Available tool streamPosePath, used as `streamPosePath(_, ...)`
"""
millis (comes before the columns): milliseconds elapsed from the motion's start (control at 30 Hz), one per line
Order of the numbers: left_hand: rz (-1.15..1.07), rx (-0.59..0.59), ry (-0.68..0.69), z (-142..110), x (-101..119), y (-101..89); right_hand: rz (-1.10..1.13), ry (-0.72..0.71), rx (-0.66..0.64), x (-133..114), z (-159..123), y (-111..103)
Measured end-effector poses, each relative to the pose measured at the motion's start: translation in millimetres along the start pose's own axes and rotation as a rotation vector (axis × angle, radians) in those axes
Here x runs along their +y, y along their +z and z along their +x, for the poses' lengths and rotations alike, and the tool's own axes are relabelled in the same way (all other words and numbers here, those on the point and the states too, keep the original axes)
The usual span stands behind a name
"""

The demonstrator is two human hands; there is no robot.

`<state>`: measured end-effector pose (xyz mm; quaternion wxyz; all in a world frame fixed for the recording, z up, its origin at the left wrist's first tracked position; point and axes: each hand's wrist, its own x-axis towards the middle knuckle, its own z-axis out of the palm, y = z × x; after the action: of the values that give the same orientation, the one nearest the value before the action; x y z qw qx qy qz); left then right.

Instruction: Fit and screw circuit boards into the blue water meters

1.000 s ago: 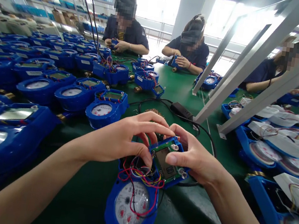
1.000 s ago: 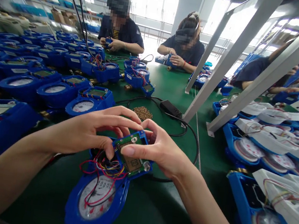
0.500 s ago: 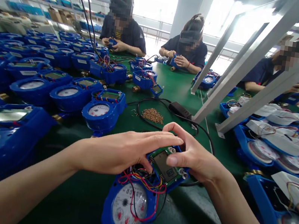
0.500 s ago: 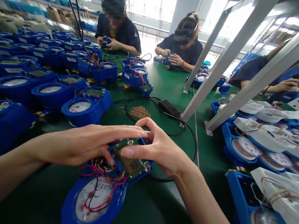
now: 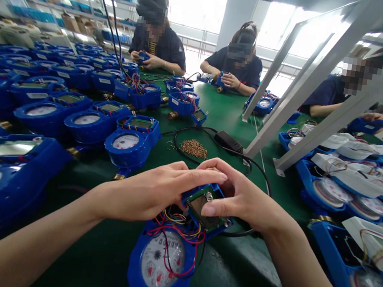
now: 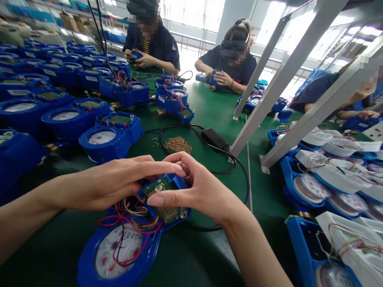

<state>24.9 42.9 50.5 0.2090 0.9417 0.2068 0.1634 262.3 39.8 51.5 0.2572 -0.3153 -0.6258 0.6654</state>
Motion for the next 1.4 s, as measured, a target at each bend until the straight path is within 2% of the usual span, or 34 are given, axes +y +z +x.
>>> streamPosePath(167, 0.102, 0.119, -0.028, -0.7, -1.1, -1.0, -0.114, -0.06, -0.04, -3.8, -4.3, -1.7)
streamPosePath(267, 0.076, 0.161, -0.043, -5.5, 1.1, -1.6, -0.06, -0.052, -0.073, -4.3, -4.7, 1.9)
streamPosePath(333, 0.042, 0.236, -0.106, -11.1, 7.4, -1.4, -0.006, -0.001, -0.023, -5.0, -5.0, 5.9)
streamPosePath(400, 0.002, 0.399, -0.238, -17.5, 18.3, 0.2, 0.016, 0.046, 0.071, -5.8, -5.8, 9.8)
streamPosePath(533, -0.152, 0.932, -0.565, -25.9, 46.6, 9.3, -0.017, 0.031, 0.189, -6.4, -7.4, 15.6)
streamPosePath(567, -0.194, 0.973, -0.609, -26.1, 52.3, 12.5, -0.036, 0.024, 0.206, -6.4, -7.6, 16.8)
streamPosePath(600, -0.237, 0.944, -0.635, -25.6, 56.5, 15.7, -0.059, 0.02, 0.224, -6.4, -7.8, 18.0)
streamPosePath(700, -0.322, 0.65, -0.678, -21.7, 61.5, 23.9, -0.133, 0.009, 0.292, -6.7, -9.1, 21.5)
streamPosePath(767, -0.339, 0.561, -0.721, -18.7, 60.8, 27.8, -0.208, -0.008, 0.335, -7.1, -10.7, 23.5)
streamPosePath(967, -0.417, 0.444, -0.713, -12.6, 59.7, 36.3, -0.51, -0.065, 0.495, -8.5, -15.8, 26.8)
streamPosePath(1067, -0.469, 0.433, -0.702, -10.2, 59.3, 37.7, -0.537, -0.066, 0.507, -9.2, -16.9, 27.3)
streamPosePath(1233, -0.616, 0.392, -0.77, -10.3, 53.1, 35.3, -0.584, -0.054, 0.511, -9.7, -17.6, 29.0)
streamPosePath(1400, -0.708, 0.36, -0.759, -8.7, 46.8, 32.3, -0.655, -0.102, 0.561, -13.2, -18.5, 33.4)
